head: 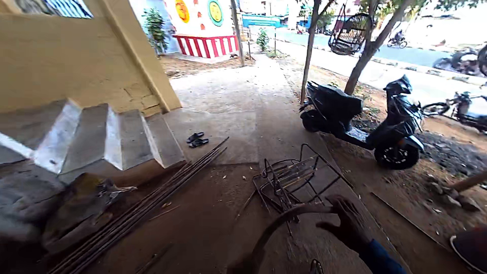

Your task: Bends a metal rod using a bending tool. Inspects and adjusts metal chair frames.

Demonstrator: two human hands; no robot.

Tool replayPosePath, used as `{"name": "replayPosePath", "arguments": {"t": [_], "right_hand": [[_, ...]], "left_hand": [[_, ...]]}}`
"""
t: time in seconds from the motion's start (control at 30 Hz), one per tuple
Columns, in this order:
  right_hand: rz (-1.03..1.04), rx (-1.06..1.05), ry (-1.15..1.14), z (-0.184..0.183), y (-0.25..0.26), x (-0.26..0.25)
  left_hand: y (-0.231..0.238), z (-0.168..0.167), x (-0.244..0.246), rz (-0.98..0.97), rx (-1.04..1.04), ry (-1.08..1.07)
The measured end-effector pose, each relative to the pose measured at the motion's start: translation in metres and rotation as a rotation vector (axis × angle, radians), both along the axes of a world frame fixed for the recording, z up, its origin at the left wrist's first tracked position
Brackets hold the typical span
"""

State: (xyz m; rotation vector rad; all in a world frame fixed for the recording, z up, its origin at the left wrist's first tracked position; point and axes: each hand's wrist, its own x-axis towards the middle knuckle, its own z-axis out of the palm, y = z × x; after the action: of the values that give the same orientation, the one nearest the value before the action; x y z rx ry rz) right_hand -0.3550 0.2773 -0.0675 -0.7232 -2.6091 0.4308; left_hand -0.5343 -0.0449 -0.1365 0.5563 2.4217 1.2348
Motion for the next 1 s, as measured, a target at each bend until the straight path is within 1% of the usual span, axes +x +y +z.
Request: {"name": "replayPosePath", "arguments": {"t": [0.07, 0.13, 0.17, 0.2, 0.23, 0.27, 0.3, 0.37, 0.4, 0.43, 0.47, 0.5, 0.57, 0.63, 0.7, 0.77, 0.83, 0.87, 0.9, 0.93, 1.0], "right_hand": [[-0.075, -0.125, -0.047, -0.037, 0.054, 0.014], [-0.184, -0.304, -0.132, -0.069, 0.103, 0.035], [-0.253, -0.4, -0.154, -0.081, 0.13, 0.044], [-0.313, -0.488, -0.155, -0.091, 0.155, 0.053], [-0.358, -0.554, -0.154, -0.101, 0.175, 0.064], [-0.389, -0.608, -0.152, -0.108, 0.19, 0.074], [-0.416, -0.649, -0.149, -0.112, 0.206, 0.079], [-0.484, -0.743, -0.146, -0.122, 0.239, 0.08], [-0.518, -0.803, -0.15, -0.13, 0.253, 0.078], [-0.548, -0.859, -0.159, -0.139, 0.266, 0.075], [-0.571, -0.899, -0.177, -0.147, 0.279, 0.071], [-0.583, -0.925, -0.198, -0.156, 0.291, 0.067], [-0.581, -0.936, -0.239, -0.172, 0.314, 0.062], [-0.563, -0.9, -0.201, -0.188, 0.333, 0.06], [-0.53, -0.863, -0.113, -0.203, 0.346, 0.058], [-0.552, -0.847, -0.06, -0.211, 0.357, 0.053], [-0.583, -0.896, -0.028, -0.211, 0.369, 0.052], [-0.58, -0.932, -0.018, -0.209, 0.376, 0.051], [-0.571, -0.964, -0.013, -0.209, 0.382, 0.05], [-0.566, -0.983, -0.024, -0.211, 0.386, 0.05], [-0.599, -1.001, -0.142, -0.215, 0.392, 0.05]], "left_hand": [[0.034, -0.001, -0.013, -0.039, 0.082, 0.201], [0.062, -0.004, -0.031, -0.006, 0.158, 0.34], [0.077, -0.01, -0.042, 0.068, 0.177, 0.371], [0.091, -0.021, -0.051, 0.195, 0.173, 0.387], [0.102, -0.04, -0.055, 0.358, 0.158, 0.381], [0.107, -0.061, -0.053, 0.483, 0.137, 0.318], [0.114, -0.081, -0.046, 0.567, 0.108, 0.208], [0.133, -0.101, -0.02, 0.664, 0.052, -0.123], [0.143, -0.107, -0.006, 0.663, 0.046, -0.294], [0.155, -0.11, 0.009, 0.589, 0.089, -0.422], [0.168, -0.111, 0.023, 0.533, 0.136, -0.485], [0.18, -0.112, 0.031, 0.518, 0.153, -0.495], [0.201, -0.118, 0.034, 0.559, 0.149, -0.452], [0.216, -0.129, 0.027, 0.581, 0.157, -0.437], [0.232, -0.138, 0.016, 0.602, 0.162, -0.449], [0.247, -0.143, -0.004, 0.563, 0.137, -0.572], [0.262, -0.153, -0.028, 0.511, 0.142, -0.699], [0.274, -0.157, -0.041, 0.509, 0.135, -0.729], [0.29, -0.16, -0.053, 0.53, 0.105, -0.717], [0.305, -0.165, -0.061, 0.56, 0.057, -0.653], [0.329, -0.176, -0.061, 0.601, -0.022, -0.443]]}}
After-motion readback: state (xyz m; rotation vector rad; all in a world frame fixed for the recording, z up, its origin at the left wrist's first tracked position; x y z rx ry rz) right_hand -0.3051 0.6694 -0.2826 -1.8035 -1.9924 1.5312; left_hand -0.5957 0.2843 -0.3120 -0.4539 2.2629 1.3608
